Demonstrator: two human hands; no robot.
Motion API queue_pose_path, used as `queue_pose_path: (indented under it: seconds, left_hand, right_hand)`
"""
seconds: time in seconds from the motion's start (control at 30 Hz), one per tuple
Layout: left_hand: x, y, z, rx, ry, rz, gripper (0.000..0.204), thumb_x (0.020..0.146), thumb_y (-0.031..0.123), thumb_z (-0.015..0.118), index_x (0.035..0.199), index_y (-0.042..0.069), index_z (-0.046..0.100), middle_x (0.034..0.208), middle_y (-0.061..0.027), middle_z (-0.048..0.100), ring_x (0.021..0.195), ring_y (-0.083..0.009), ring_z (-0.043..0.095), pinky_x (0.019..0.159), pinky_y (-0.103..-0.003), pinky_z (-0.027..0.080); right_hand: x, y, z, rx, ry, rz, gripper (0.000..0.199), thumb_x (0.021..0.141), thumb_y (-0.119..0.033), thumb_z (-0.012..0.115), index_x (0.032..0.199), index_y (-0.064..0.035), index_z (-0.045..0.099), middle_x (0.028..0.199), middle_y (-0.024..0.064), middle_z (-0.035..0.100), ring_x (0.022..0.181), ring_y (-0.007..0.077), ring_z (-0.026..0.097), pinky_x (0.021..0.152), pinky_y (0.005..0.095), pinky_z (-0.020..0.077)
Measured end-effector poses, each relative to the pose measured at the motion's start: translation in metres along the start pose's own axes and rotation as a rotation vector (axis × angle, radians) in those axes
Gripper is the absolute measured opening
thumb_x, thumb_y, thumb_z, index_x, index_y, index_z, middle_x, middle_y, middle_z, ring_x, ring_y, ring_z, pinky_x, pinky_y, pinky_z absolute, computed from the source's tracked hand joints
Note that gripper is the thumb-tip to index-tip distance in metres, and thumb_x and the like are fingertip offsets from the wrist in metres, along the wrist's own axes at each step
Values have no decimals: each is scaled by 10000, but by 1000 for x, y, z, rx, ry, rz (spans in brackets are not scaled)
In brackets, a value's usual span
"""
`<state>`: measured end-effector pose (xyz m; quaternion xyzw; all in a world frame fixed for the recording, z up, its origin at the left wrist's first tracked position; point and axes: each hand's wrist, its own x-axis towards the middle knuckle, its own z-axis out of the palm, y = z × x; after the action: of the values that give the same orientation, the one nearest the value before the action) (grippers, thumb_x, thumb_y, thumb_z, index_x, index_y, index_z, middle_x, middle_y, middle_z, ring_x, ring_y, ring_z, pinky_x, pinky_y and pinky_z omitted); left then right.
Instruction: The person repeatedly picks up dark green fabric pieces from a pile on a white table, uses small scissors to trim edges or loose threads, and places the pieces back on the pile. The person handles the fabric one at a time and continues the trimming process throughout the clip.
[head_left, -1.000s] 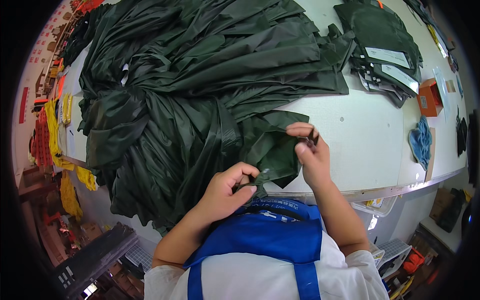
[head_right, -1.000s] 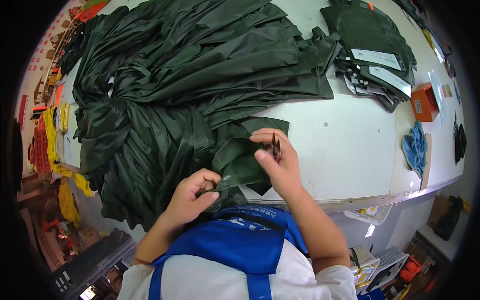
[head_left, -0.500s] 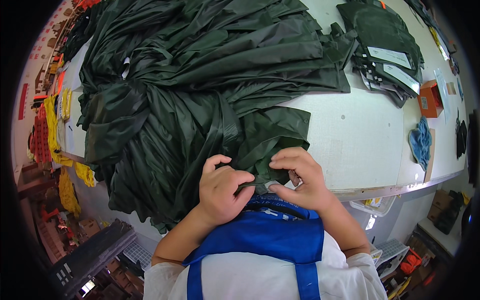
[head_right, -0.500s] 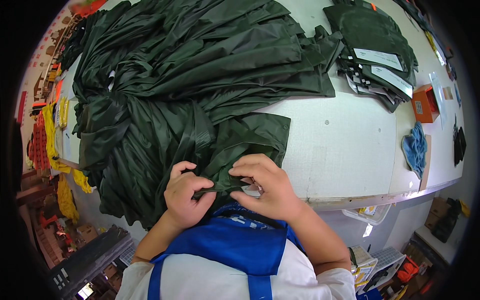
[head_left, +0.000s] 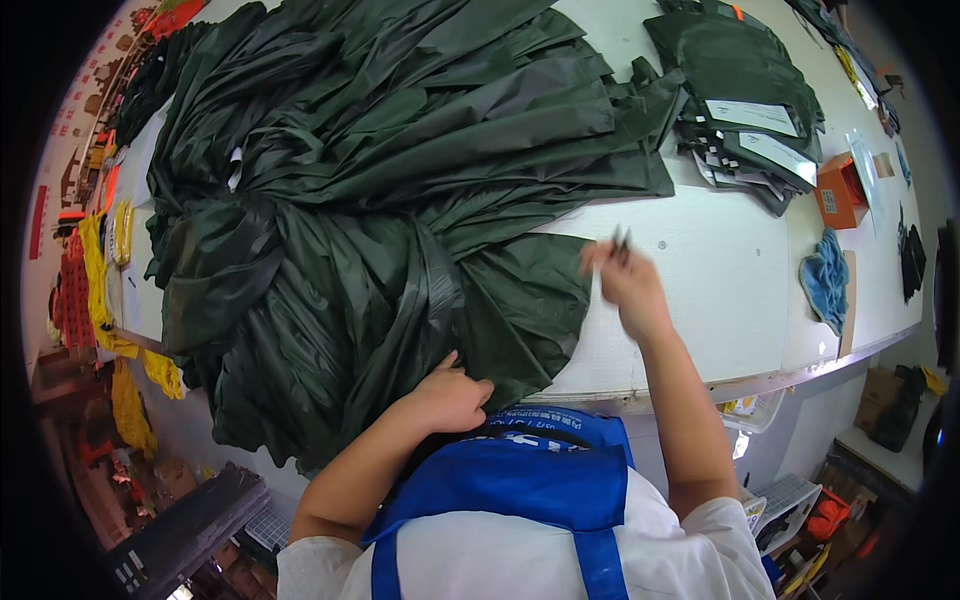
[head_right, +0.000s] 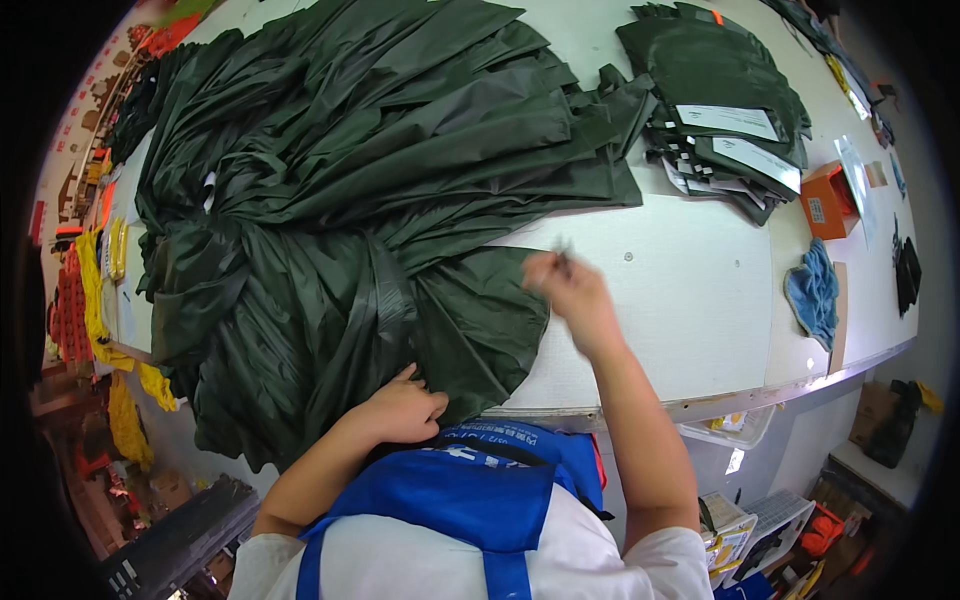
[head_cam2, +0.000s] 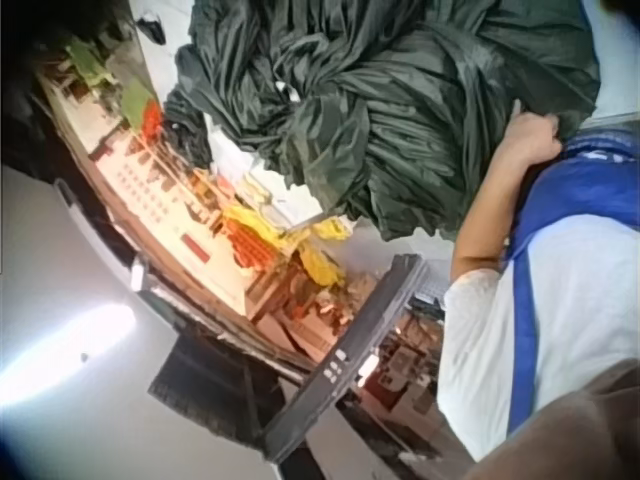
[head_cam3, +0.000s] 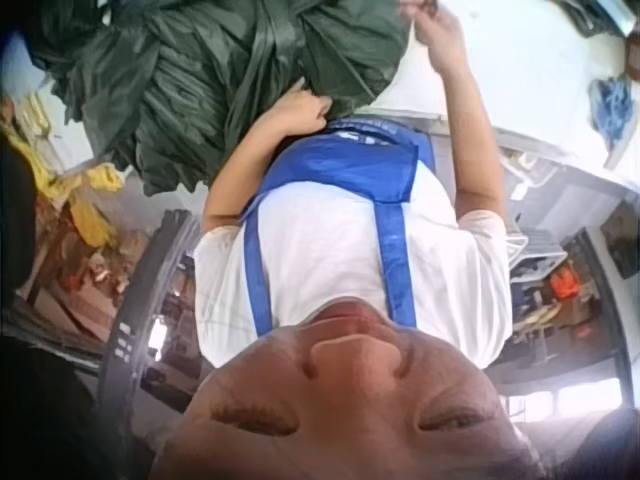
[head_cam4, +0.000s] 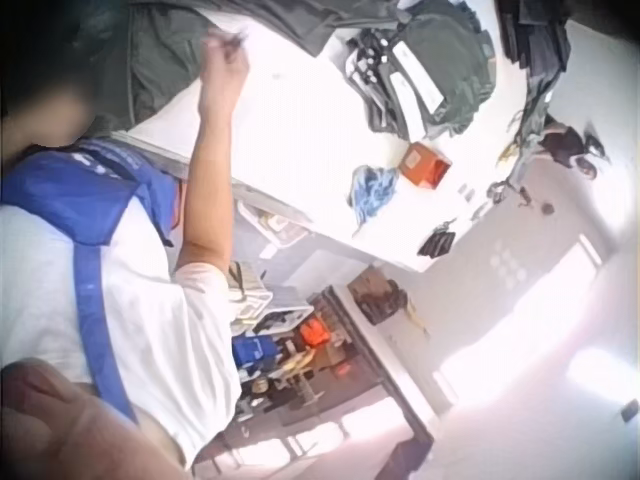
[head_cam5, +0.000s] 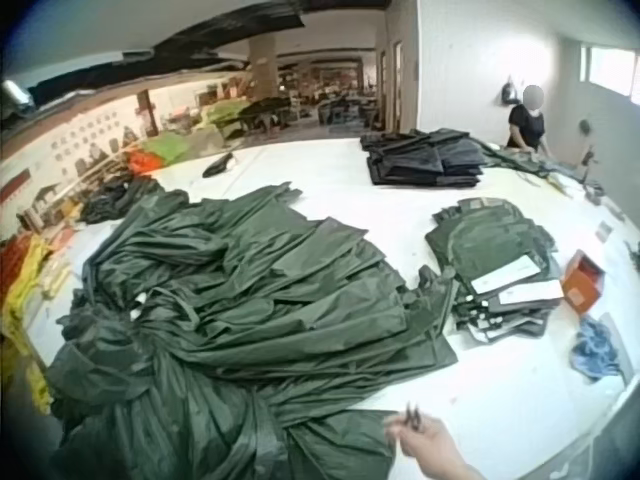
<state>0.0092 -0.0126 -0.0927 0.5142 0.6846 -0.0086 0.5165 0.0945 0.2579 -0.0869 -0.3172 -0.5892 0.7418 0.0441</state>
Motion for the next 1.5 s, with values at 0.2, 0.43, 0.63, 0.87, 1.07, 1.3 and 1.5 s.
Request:
queue_pose_path:
  seconds: [0.2, 0.43, 0.63, 0.87, 1.07, 1.3, 1.5]
  left_hand:
    - [16, 7, -20, -54, -91, -83, 461, 821, 394, 605, 1092, 36, 500, 862, -178, 647, 901, -365, 606, 1039, -530, 299]
    - [17, 17, -34, -171, 49, -18, 439, 841, 321, 595, 1165, 45, 483, 1100, -193, 594, 996, -342, 592, 936, -464, 409]
    - [18, 65, -81, -714, 693, 342, 410, 824, 101, 643, 1197, 28, 489, 1216, -110, 476, 969, -185, 545, 781, -291, 490]
    - [4, 105, -104, -673, 877, 324, 732, 708, 154, 752, 1295, 9, 340, 1188, -127, 437, 1064, -203, 501, 855, -332, 471]
    - [-12, 102, -95, -1146, 924, 450, 819, 754, -153, 486, 1422, 106, 89, 1310, -180, 409, 1168, -217, 484, 990, -346, 384]
    - [-35, 101, -100, -940, 950, 227, 612, 730, -127, 497, 1298, 61, 366, 1094, -73, 525, 990, -154, 529, 873, -280, 418]
    - [-49, 94, -113, -311, 1221, 140, 186, 711, -28, 637, 883, 25, 592, 835, -38, 505, 753, -144, 511, 668, -245, 408]
  right_hand:
    - [111, 32, -67, 260, 677, -34, 339, 824, -183, 646, 1100, -59, 491, 751, -26, 492, 467, 49, 339, 414, 222, 274]
    - [110, 8, -80, 243, 524, -1, 170, 808, -148, 684, 786, -117, 518, 570, -71, 380, 430, 36, 287, 395, 215, 209]
    - [-27, 3, -12, -120, 346, -321, 178, 738, -104, 738, 762, -58, 567, 737, 6, 515, 553, 76, 449, 464, 231, 355]
    - [-96, -7, 32, -577, 90, -673, 249, 610, -2, 738, 818, -101, 642, 1089, 168, 517, 653, 240, 610, 560, 312, 491]
    - [-103, -14, 31, -438, -24, -726, 312, 665, -66, 765, 923, -67, 589, 1075, 123, 528, 683, 147, 580, 532, 258, 439]
    - [-79, -29, 30, 231, 371, -328, 383, 799, 0, 613, 1135, 1, 429, 927, 27, 566, 716, 35, 465, 638, 182, 390]
    - [-85, -41, 23, 285, 247, -290, 125, 864, 13, 507, 980, 2, 552, 860, -24, 561, 751, 31, 470, 671, 199, 392]
